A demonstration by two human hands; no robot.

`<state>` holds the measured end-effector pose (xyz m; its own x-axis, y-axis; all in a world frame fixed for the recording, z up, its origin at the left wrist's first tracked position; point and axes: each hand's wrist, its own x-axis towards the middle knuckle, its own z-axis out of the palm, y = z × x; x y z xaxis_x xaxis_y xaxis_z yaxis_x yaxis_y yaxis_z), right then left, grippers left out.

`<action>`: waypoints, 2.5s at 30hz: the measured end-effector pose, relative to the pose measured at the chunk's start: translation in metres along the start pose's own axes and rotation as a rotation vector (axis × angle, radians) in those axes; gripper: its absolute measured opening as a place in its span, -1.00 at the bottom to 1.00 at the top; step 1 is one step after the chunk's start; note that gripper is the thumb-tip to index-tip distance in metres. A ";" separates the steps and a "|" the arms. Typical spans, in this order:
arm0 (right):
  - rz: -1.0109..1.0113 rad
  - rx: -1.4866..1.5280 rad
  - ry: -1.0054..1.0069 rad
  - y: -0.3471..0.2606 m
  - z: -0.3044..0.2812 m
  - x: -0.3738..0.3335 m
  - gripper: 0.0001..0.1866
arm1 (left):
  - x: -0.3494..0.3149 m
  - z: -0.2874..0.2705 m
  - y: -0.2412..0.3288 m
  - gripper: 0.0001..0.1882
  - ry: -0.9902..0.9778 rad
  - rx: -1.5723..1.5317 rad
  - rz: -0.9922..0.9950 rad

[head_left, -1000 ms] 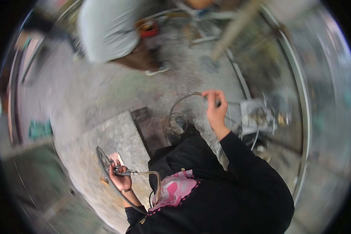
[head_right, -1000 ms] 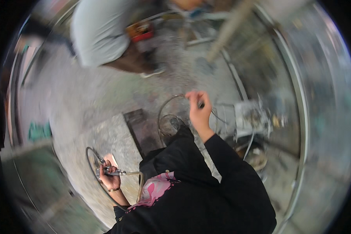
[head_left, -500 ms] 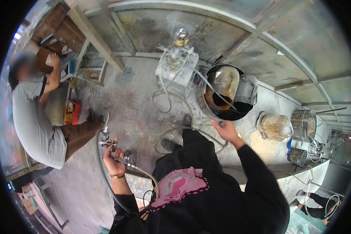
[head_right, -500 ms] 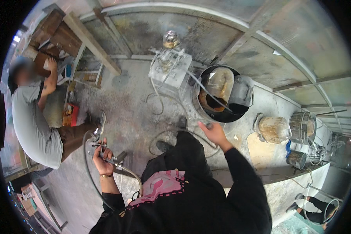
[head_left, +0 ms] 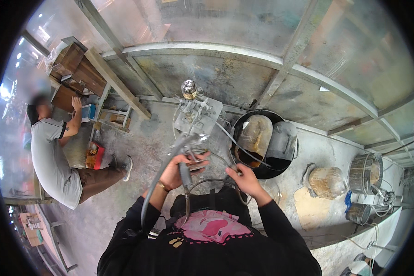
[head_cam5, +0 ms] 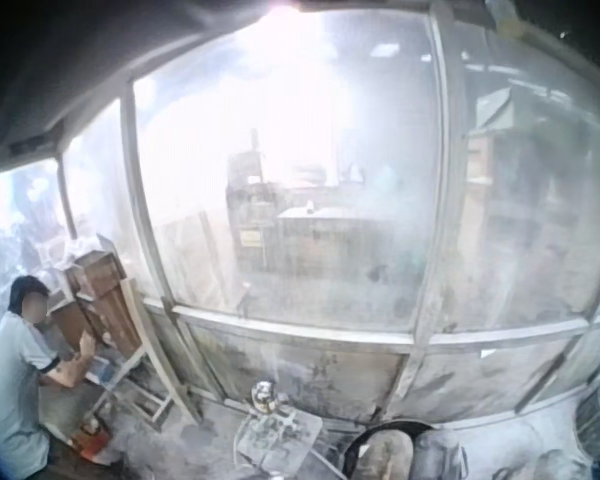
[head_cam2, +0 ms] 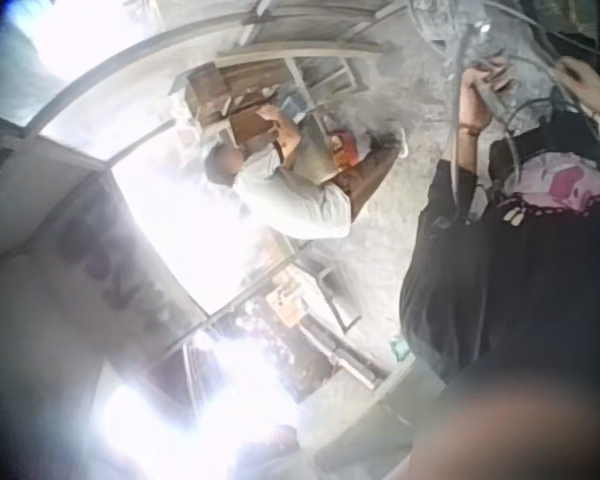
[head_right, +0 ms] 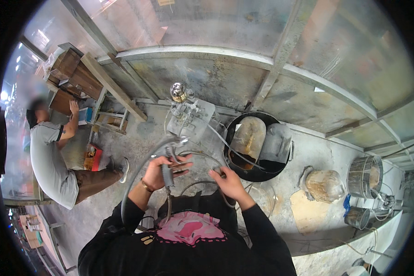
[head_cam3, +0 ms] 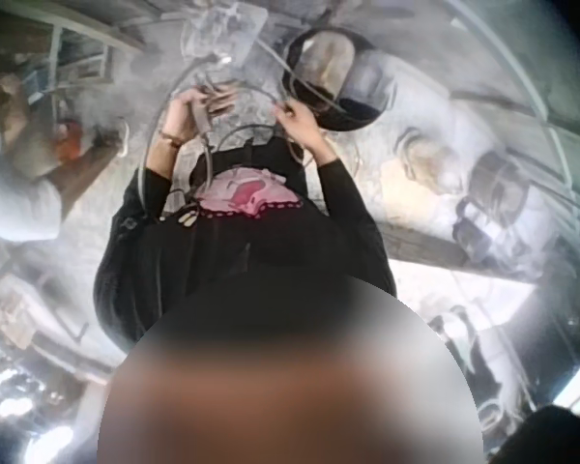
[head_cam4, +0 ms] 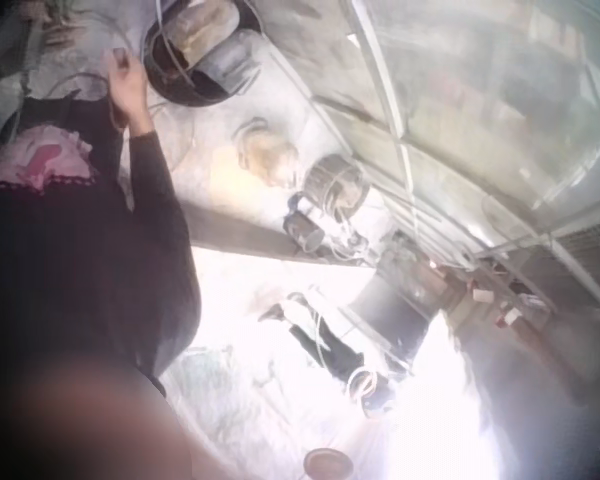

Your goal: The person uses a spray gun to rinse a metal bucket and a large container, then sprays the floor and a nearby workbench. They adjust a valve on a wall-mounted manifold and continue rinsing the bucket and container. Another person is visible in the background also using a spray gun.

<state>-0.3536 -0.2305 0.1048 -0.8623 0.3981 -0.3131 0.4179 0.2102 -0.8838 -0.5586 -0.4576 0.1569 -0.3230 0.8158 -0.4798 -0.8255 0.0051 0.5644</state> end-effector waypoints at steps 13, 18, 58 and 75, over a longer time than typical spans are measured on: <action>0.226 0.823 -0.101 -0.099 0.072 0.192 -0.67 | 0.040 -0.075 0.056 -0.50 0.214 -0.019 0.093; -0.066 0.422 -0.213 -0.171 0.121 0.152 -0.65 | 0.045 -0.138 0.124 -0.59 0.573 0.402 0.232; -0.125 0.157 0.595 -0.149 0.115 0.445 -0.52 | 0.348 -0.419 0.286 -0.64 0.048 1.683 0.279; -0.165 -0.075 0.536 -0.115 0.116 0.446 -0.67 | 0.437 -0.375 0.271 -0.79 -0.308 2.169 -0.123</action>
<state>-0.8194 -0.1803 0.0267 -0.6600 0.7484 0.0651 0.3260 0.3634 -0.8727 -1.0967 -0.3167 -0.1513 -0.0803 0.8000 -0.5947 0.8896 0.3266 0.3193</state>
